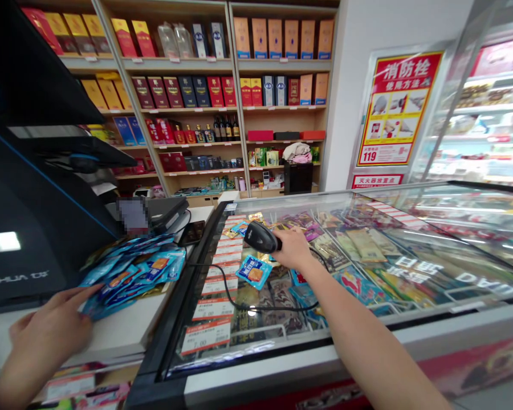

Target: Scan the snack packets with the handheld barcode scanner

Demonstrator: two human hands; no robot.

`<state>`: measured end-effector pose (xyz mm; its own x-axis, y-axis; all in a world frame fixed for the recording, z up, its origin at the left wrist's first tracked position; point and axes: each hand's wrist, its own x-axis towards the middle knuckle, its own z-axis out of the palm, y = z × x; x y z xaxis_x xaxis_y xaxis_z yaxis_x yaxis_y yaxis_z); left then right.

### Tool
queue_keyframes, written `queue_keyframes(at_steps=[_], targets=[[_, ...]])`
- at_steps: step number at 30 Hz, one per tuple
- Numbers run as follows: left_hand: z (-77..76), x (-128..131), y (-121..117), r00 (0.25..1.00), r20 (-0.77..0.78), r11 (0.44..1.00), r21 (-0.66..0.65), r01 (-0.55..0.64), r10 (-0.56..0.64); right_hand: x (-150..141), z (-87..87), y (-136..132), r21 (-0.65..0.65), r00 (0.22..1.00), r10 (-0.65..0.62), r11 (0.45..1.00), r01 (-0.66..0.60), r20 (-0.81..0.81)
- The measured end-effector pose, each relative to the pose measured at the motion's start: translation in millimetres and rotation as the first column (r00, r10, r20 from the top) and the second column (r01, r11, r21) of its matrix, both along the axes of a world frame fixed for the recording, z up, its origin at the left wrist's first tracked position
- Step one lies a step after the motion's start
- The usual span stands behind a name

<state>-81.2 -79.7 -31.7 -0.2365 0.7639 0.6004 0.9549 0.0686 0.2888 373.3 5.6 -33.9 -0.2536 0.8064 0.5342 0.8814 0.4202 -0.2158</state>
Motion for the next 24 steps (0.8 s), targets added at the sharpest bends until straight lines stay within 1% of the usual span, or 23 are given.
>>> queue_keyframes(at_steps=[2,3,4,6,8,10,12,14,15,17,19,21,24], targets=[[5.7,9.6,-0.8,0.995,-0.079,0.997,0.046,-0.054,0.058,0.3,0.2,0.1,0.011,1.0,0.002,1.0,-0.002,-0.006],[8.8,16.4,-0.2,0.993,-0.095,0.995,0.083,-0.061,0.069,0.4,0.3,0.0,0.018,1.0,0.004,1.0,-0.003,-0.012],[11.9,24.9,1.4,0.994,-0.094,0.992,0.116,-0.041,0.052,0.4,0.4,-0.3,0.026,1.0,0.004,1.0,-0.004,-0.021],[17.3,46.9,7.9,0.997,-0.063,0.985,0.162,0.058,-0.048,0.1,0.6,-1.0,0.035,0.999,0.003,0.999,-0.002,-0.035],[20.6,76.0,18.5,0.978,-0.028,0.964,0.165,0.207,-0.205,-0.3,1.0,-1.8,0.042,0.999,0.0,0.999,0.002,-0.043],[20.7,110.6,32.1,0.934,0.004,0.928,0.112,0.355,-0.357,-0.4,1.3,-2.0,0.053,0.999,-0.01,0.999,0.013,-0.051],[17.6,146.9,47.2,0.871,0.05,0.873,0.02,0.488,-0.488,0.2,1.3,-1.4,0.064,0.998,-0.021,0.998,0.025,-0.057],[12.1,179.9,61.9,0.807,0.102,0.803,-0.083,0.59,-0.582,1.5,1.2,0.1,0.062,0.998,-0.034,0.997,0.037,-0.058],[8.8,193.8,68.6,0.786,0.126,0.775,-0.13,0.618,-0.605,2.3,1.2,1.0,0.058,0.998,-0.04,0.997,0.043,-0.057],[1.8,215.4,79.8,0.77,0.176,0.736,-0.225,0.639,-0.614,3.9,1.3,2.6,0.048,0.997,-0.049,0.998,0.052,-0.055],[-5.2,228.9,87.0,0.777,0.207,0.712,-0.313,0.628,-0.594,4.8,1.7,3.4,0.037,0.997,-0.049,0.998,0.051,-0.056],[-11.8,235.9,89.9,0.793,0.187,0.705,-0.372,0.603,-0.58,4.7,2.2,3.4,0.026,0.997,-0.046,0.999,0.048,-0.057],[-19.7,239.3,88.1,0.806,0.126,0.717,-0.393,0.576,-0.579,3.8,2.8,2.7,0.02,0.997,-0.049,0.999,0.051,-0.057]])
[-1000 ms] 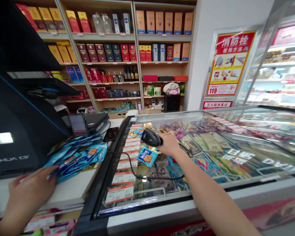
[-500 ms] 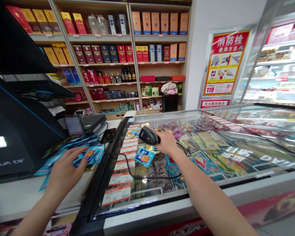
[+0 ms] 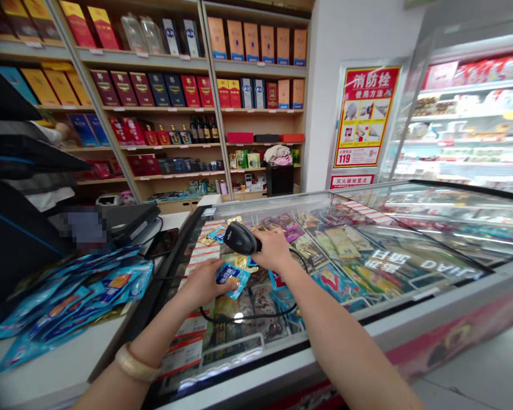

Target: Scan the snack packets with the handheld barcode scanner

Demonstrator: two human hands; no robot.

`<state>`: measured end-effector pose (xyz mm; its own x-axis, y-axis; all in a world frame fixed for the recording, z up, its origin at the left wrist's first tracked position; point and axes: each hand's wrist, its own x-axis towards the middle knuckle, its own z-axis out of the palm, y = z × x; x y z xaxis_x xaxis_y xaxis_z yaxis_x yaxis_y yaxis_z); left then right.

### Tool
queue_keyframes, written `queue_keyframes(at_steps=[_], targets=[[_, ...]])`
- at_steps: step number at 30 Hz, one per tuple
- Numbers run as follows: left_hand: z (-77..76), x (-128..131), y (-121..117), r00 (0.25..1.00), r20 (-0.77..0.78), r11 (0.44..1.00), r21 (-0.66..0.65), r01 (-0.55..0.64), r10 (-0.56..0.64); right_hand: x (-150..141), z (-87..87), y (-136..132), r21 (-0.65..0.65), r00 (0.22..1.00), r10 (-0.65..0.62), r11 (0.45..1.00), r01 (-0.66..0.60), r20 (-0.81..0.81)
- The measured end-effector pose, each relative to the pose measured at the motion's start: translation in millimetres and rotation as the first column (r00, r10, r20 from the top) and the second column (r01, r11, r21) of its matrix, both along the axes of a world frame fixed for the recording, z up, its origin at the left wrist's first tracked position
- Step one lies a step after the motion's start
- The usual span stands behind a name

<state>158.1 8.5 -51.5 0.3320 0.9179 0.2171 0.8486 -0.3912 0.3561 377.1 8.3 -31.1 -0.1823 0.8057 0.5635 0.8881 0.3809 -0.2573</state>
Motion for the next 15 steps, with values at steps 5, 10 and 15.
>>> queue_keyframes(at_steps=[5,10,15], targets=[[-2.1,-3.8,-6.1,0.993,0.104,0.997,-0.049,-0.053,0.058,0.0,-1.0,0.4,-0.004,1.0,0.011,1.0,-0.011,-0.009],[8.7,-20.3,-4.2,0.949,0.297,0.994,-0.059,-0.088,0.102,0.2,-3.4,1.2,0.019,0.999,0.026,1.0,-0.025,-0.03],[18.3,-41.0,2.5,0.883,0.465,0.976,0.153,-0.155,0.068,-0.6,-4.1,1.2,0.029,0.999,0.022,0.999,-0.022,-0.023]])
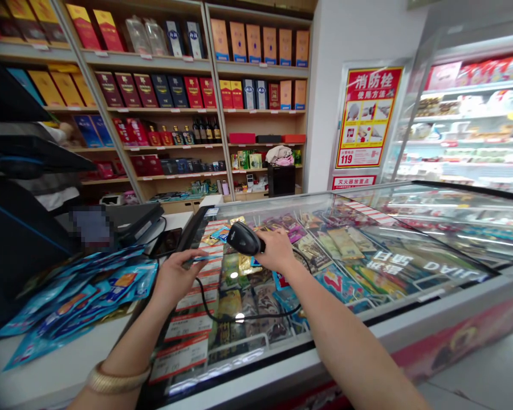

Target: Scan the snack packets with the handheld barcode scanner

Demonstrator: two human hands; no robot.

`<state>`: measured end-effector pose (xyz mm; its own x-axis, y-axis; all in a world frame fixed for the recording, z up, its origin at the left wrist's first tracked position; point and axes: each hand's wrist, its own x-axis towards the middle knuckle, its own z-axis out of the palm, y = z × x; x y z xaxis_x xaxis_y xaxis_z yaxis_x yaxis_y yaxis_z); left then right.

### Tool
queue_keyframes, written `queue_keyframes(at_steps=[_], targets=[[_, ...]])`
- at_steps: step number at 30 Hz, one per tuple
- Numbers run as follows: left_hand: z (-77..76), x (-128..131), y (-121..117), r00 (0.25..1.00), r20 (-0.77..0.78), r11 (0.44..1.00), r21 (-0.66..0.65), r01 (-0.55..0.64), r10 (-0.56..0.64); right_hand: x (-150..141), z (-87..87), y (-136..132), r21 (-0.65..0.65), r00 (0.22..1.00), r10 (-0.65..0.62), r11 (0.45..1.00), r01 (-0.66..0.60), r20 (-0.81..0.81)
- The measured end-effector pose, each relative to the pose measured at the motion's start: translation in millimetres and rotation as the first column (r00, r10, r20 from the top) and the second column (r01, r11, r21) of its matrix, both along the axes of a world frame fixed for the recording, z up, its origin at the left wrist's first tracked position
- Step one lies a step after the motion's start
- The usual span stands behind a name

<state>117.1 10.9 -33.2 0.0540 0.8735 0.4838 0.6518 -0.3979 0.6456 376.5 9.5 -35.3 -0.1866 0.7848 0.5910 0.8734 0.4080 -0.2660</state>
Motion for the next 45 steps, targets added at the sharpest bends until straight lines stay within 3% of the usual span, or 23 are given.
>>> queue_keyframes(at_steps=[3,8,17,23,34,41,45], targets=[[2.0,-5.5,1.6,0.996,0.085,0.987,0.156,-0.039,0.026,-0.1,0.3,-0.3,0.011,1.0,0.0,1.0,0.0,-0.001],[-1.2,-5.5,-0.1,0.98,0.194,0.989,0.136,-0.063,0.036,-1.9,2.6,-2.3,0.007,0.998,0.054,0.998,-0.054,0.013],[-4.2,-7.3,1.7,0.996,0.077,0.949,0.314,0.024,-0.051,-4.4,3.6,-4.7,-0.013,0.983,0.171,0.985,-0.17,0.072],[-4.3,-6.9,0.3,0.993,0.025,0.939,0.331,0.097,-0.111,-4.0,4.9,-5.3,-0.045,0.981,0.175,0.984,-0.172,0.086],[-3.1,-6.2,-0.4,0.99,0.052,0.941,0.322,0.105,-0.128,-4.9,6.5,-5.8,-0.061,0.984,0.161,0.986,-0.156,0.081],[-7.4,-5.3,2.0,0.99,0.108,0.955,0.292,0.055,-0.09,-4.6,4.3,-4.9,-0.033,0.989,0.122,0.992,-0.12,0.088],[-3.2,-9.7,0.9,0.996,0.087,0.939,0.344,0.003,-0.035,-2.2,-0.2,-1.7,-0.007,0.99,0.133,0.991,-0.132,0.05]])
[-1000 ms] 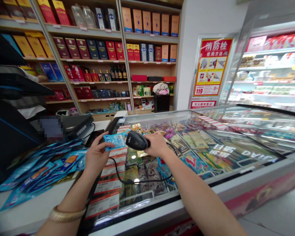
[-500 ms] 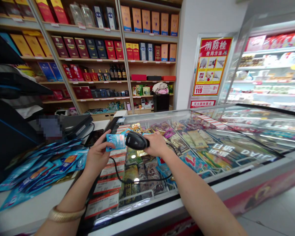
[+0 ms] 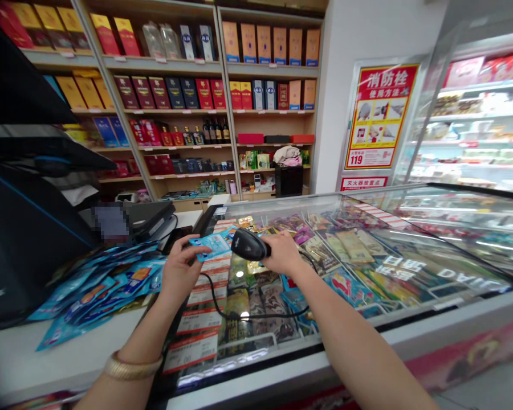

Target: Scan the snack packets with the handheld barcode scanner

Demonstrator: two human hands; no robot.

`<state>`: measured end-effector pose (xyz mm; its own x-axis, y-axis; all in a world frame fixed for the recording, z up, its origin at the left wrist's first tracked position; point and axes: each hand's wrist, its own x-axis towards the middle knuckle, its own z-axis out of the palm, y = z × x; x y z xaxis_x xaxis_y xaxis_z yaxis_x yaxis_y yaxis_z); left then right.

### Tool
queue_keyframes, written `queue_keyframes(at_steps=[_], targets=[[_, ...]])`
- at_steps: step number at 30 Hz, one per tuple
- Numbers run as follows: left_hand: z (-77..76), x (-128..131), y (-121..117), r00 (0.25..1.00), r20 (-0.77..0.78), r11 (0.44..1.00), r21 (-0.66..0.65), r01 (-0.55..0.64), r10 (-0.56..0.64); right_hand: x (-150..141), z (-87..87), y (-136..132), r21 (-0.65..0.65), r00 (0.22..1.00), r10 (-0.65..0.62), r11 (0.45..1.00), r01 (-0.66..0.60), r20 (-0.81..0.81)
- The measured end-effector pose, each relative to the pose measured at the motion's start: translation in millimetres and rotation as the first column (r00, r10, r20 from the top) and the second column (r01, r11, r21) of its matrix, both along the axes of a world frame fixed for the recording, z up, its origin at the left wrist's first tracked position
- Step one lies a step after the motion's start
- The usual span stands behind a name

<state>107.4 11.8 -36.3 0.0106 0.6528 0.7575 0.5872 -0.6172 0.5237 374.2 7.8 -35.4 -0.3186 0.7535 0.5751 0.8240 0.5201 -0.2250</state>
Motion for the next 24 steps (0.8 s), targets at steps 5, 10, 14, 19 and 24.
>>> queue_keyframes(at_steps=[5,10,14,19,24], targets=[[17.2,-21.2,-25.3,0.99,-0.068,0.984,0.138,-0.111,0.122,1.9,-1.9,1.6,-0.01,1.0,-0.006,1.0,0.005,-0.013],[14.3,-70.9,-61.3,0.947,-0.172,0.952,0.192,-0.237,0.271,0.5,-0.8,0.1,-0.006,1.0,-0.027,1.0,0.027,-0.002],[-0.8,-119.0,-80.9,0.897,-0.189,0.907,0.221,-0.358,0.4,-0.7,-0.9,-0.8,0.004,0.999,-0.043,0.999,0.043,0.013],[-8.7,-159.5,-97.6,0.793,-0.114,0.795,0.21,-0.569,0.598,-0.8,-0.4,-1.7,-0.021,0.999,-0.04,0.999,0.04,0.015],[-9.0,-179.2,-101.3,0.702,-0.237,0.739,0.141,-0.659,0.671,-0.1,-0.7,-1.5,-0.03,0.999,-0.034,0.999,0.034,0.008]])
